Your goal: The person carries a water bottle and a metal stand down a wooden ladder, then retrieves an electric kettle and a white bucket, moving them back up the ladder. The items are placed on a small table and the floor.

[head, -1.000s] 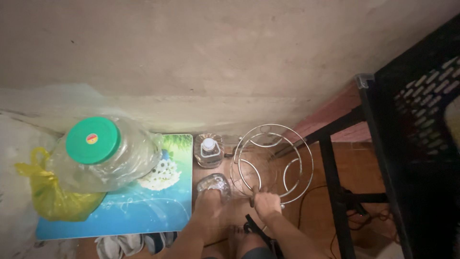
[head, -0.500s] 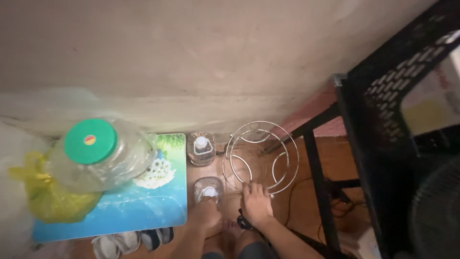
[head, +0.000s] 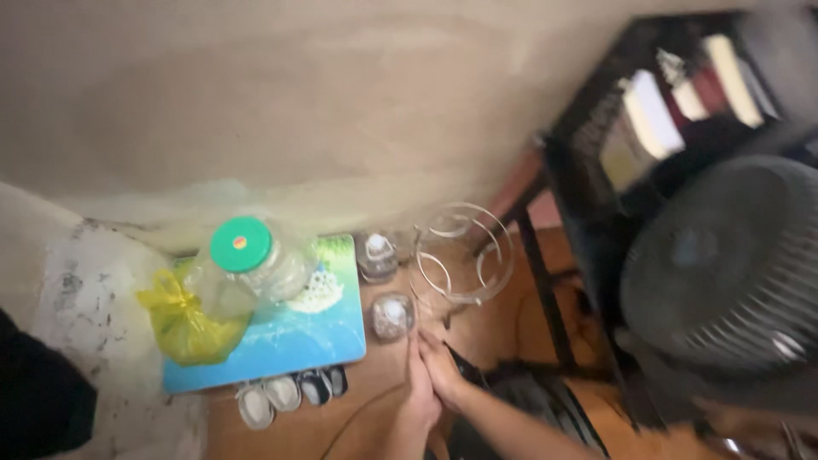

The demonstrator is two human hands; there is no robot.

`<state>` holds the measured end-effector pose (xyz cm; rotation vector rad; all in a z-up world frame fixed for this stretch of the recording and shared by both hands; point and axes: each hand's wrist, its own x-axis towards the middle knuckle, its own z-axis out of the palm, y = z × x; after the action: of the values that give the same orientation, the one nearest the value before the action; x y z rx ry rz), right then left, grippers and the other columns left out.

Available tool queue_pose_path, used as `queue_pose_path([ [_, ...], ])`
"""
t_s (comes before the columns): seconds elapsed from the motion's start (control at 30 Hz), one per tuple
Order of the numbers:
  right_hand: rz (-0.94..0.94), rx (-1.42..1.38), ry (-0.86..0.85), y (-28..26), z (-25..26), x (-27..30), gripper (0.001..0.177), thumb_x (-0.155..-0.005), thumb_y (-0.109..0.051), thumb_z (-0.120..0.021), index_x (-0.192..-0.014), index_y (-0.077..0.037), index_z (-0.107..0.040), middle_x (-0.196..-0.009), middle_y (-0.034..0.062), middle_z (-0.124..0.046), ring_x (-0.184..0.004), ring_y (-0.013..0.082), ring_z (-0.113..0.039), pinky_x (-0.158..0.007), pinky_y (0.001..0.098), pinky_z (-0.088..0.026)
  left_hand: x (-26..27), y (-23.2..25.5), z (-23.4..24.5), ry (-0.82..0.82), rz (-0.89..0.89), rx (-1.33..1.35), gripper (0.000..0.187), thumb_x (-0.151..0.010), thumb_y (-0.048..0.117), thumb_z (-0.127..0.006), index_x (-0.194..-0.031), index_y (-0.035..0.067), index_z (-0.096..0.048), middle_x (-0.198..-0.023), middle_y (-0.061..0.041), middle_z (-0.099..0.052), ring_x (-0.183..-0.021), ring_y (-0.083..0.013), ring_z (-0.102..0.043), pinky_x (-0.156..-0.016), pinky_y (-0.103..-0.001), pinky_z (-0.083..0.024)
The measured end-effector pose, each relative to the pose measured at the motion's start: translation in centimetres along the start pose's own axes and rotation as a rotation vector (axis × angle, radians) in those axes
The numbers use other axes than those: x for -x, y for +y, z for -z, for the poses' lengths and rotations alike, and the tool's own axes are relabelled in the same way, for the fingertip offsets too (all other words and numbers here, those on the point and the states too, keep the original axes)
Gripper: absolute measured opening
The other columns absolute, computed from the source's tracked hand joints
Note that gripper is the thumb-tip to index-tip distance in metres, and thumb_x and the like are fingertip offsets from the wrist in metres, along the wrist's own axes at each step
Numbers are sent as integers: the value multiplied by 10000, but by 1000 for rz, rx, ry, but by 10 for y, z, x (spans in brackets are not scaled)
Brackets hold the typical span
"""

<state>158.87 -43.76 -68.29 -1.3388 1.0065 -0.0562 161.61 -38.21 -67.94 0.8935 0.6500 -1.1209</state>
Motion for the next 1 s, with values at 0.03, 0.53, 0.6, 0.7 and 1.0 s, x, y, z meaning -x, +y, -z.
queue_pose_path([
  [0.03, 54, -76, -9, -6, 1, 4, 569, -995, -317, -502, -1496, -49, -493, -1540, 126, -541, -1421, 233, -482, -1159, 325, -351, 16, 7, -10, 1, -69, -43, 723, -959, 635, -446, -1504, 165, -512, -1481, -72, -585, -1293, -235, -574, -1084, -378, -437],
  [0.53, 47, -852, -45, -140, 68, 145, 688, -1027, -486, -383, -1600, -107, -354, -1678, 64, -371, -1524, 263, -342, -1211, 419, -300, 123, -14, -107, -341, -280, -415, 716, -960, 612, -414, -1562, 224, -422, -1618, 1, -403, -1470, -205, -362, -1188, -381, -269],
  [0.6, -92, -609, 44, -164, 75, 197, 652, -1015, -517, -362, -1595, -222, -340, -1680, 1, -336, -1542, 227, -292, -1205, 462, -253, 98, -25, -98, -417, -356, -474, 721, -969, 620, -380, -1599, 271, -352, -1669, 36, -315, -1523, -204, -269, -1213, -397, -218],
  [0.7, 231, -226, 102, -166, 88, 246, 599, -1016, -425, -489, -1552, -162, -446, -1678, 48, -306, -1572, 245, -186, -1227, 440, -186, 53, -59, -88, -566, -320, -376, 731, -969, 603, -389, -1613, 277, -273, -1698, 15, -257, -1555, -328, -178, -1227, -504, -214],
  [1.0, 697, 309, 593, -24, 186, 378, 456, -994, -145, -585, -1436, -35, -604, -1560, 197, -520, -1508, 380, -364, -1209, 468, -246, 232, -210, -102, -850, 679, -244, 919, -917, 720, -347, -1545, 50, -317, -1578, -304, -365, -1407, -490, -411, -1138, -625, -326],
])
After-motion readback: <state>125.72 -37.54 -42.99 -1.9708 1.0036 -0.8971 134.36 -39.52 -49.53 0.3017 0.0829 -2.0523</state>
